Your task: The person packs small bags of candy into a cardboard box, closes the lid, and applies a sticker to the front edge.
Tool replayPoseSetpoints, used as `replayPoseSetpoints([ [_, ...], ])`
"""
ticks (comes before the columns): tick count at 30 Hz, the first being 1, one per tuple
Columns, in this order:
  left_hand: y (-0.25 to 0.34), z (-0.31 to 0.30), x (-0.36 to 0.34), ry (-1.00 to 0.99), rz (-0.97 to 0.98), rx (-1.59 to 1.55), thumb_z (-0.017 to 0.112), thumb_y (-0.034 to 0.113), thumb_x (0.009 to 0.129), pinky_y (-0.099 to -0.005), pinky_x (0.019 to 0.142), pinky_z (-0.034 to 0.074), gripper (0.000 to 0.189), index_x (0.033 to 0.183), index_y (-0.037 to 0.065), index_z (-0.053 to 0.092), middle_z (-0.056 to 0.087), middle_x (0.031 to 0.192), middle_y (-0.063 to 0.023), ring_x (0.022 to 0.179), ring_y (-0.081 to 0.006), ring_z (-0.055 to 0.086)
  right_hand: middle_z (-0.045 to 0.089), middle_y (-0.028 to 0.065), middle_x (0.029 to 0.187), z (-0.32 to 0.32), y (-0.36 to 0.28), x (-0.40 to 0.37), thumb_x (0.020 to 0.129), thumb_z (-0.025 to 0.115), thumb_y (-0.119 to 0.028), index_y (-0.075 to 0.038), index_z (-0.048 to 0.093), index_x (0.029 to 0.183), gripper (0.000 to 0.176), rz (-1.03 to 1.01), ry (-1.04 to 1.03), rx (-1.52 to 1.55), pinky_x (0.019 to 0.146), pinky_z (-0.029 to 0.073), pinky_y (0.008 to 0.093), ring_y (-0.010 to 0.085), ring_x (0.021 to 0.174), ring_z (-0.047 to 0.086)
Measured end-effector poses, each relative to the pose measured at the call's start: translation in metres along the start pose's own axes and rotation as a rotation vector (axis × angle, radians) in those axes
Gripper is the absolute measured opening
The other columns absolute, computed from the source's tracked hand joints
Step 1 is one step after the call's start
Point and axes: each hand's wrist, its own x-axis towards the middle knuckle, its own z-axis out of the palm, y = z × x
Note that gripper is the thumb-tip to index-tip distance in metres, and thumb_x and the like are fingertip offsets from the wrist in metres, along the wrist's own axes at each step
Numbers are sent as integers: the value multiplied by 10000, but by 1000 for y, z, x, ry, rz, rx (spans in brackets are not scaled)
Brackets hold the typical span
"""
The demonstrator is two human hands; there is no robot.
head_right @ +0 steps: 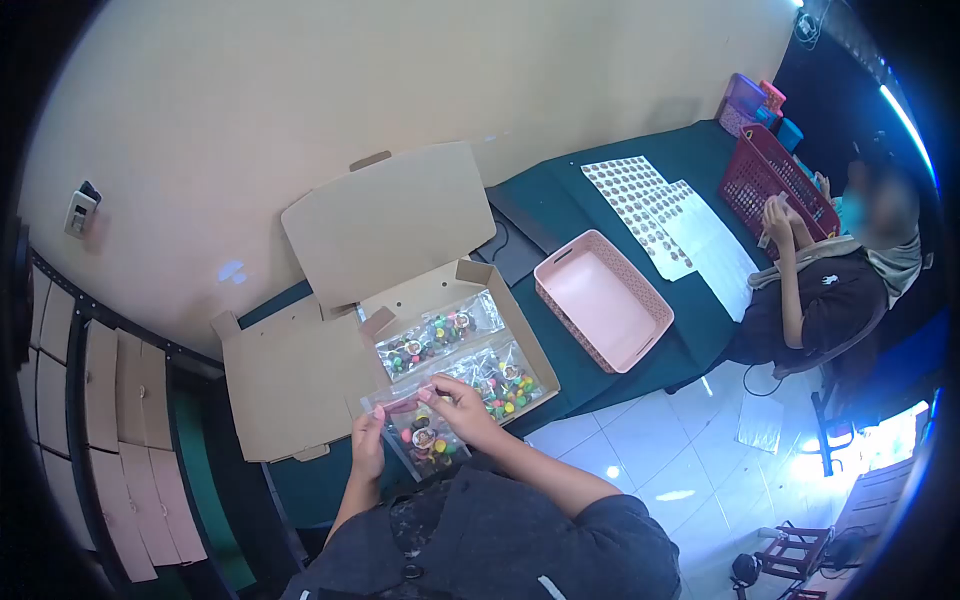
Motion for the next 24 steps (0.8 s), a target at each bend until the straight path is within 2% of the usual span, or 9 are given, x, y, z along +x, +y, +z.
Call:
replayPoseSetpoints([
  [3,-16,-10,0,-50,-53,-118,320,293,943,-316,903,395,456,1137,-60,534,608,1058,-165,1042,-215,546,567,18,846,3,-1,0,919,498,-230,4,598,910,255,35,-3,135,742,397,247,98,784,510],
  [6,-3,1,3,-93,-178,-312,394,234,927,-305,886,409,392,1197,-40,473,578,1100,-152,1029,-194,542,581,5,792,3,-11,1,929,476,-248,-25,574,863,253,101,166,149,637,382,195,43,659,446],
  [9,-18,11,-1,-142,-141,-101,470,178,909,-280,877,414,332,1178,-17,471,571,1059,-121,997,-168,544,579,12,790,5,-13,3,933,465,-261,-32,557,874,253,33,384,125,635,380,195,40,667,442],
  [10,-19,18,-3,-56,-186,-136,529,164,896,-226,798,431,284,1124,-2,497,576,962,-67,905,-114,546,576,27,840,3,-11,2,921,494,-211,-23,546,972,202,-15,334,145,678,411,208,59,693,468],
  [13,-31,10,0,1,-247,-99,509,237,917,-195,713,428,319,1122,-6,496,578,932,-35,817,-74,534,575,54,942,20,-19,0,897,534,-142,0,513,1088,239,-62,225,84,783,436,235,102,810,534],
  [14,-37,7,1,53,-190,-107,494,262,925,-184,660,417,325,1109,-6,502,578,912,-16,765,-57,522,562,80,1043,19,-10,-3,873,568,-106,21,466,1171,339,-20,125,-44,867,426,260,147,947,550],
  [17,-23,7,2,30,-229,-93,474,268,933,-190,670,420,325,1106,-6,503,576,908,-23,772,-61,524,557,92,1094,11,10,-6,871,577,-125,40,453,1186,377,199,-32,104,878,425,278,149,1010,536],
  [22,-41,4,6,-39,-154,-99,454,247,941,-226,709,443,341,1171,-5,466,573,931,-44,818,-84,540,594,83,1030,-2,15,-5,899,539,-202,66,507,1137,360,240,11,93,834,432,261,118,960,544],
  [24,-48,2,11,-187,-164,-36,474,247,928,-249,757,452,385,1227,8,426,549,1042,-111,884,-111,551,626,94,971,-17,31,-2,895,539,-197,54,568,1071,308,159,175,-93,770,456,261,122,870,583],
])
